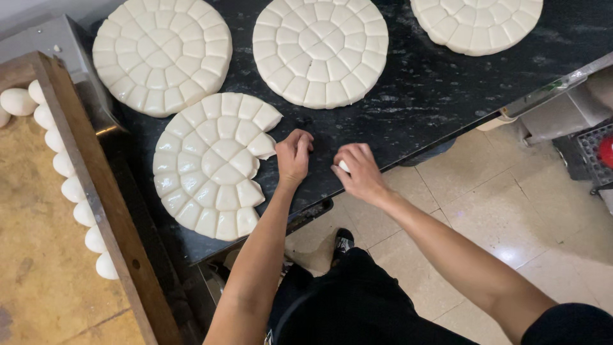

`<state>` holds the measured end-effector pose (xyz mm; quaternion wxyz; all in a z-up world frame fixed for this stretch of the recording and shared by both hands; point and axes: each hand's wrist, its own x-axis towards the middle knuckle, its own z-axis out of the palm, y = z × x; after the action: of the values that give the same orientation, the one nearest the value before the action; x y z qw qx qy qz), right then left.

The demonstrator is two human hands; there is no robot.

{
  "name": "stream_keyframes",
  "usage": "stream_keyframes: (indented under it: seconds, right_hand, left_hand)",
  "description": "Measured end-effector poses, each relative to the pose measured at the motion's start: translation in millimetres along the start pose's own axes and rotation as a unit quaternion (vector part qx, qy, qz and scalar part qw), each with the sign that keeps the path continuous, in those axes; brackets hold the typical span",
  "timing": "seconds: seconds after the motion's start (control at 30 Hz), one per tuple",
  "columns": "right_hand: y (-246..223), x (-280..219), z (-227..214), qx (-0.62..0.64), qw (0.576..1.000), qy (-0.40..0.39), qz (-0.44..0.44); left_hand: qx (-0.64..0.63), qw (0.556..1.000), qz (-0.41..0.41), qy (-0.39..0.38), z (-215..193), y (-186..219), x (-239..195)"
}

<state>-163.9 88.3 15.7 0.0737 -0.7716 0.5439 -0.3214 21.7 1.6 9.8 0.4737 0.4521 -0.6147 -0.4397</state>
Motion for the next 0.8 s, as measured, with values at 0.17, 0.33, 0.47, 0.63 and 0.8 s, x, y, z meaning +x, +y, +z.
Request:
stream_keyframes:
  seconds: [0.17, 0.33, 0.47, 0.63, 0.8]
  right_hand:
    - [47, 49, -15, -0.066, 0.990, 0.056, 0.114]
    - [18, 56, 13, 0.011, 0.993, 0.057, 0.099]
    - [12, 17, -18, 0.026, 0.999, 0.015, 0.036]
    - [59, 52, -20, -0.060, 0.989, 0.091, 0.097]
    - [46, 41, 4, 0.014, 0.995, 0.078, 0.066]
  left_hand:
    - [0.005, 1.000, 0.011, -0.001, 0, 6, 0]
    - [0.026, 1.000, 0.012, -0.002, 0, 6, 0]
    - [0.019, 1.000, 0.009, 0.000, 0, 0, 0]
    - [0.037, 0.999, 0.010, -0.001, 3, -3, 1]
    - [-0.071, 0.991, -0.109, -0.016, -8, 20, -5]
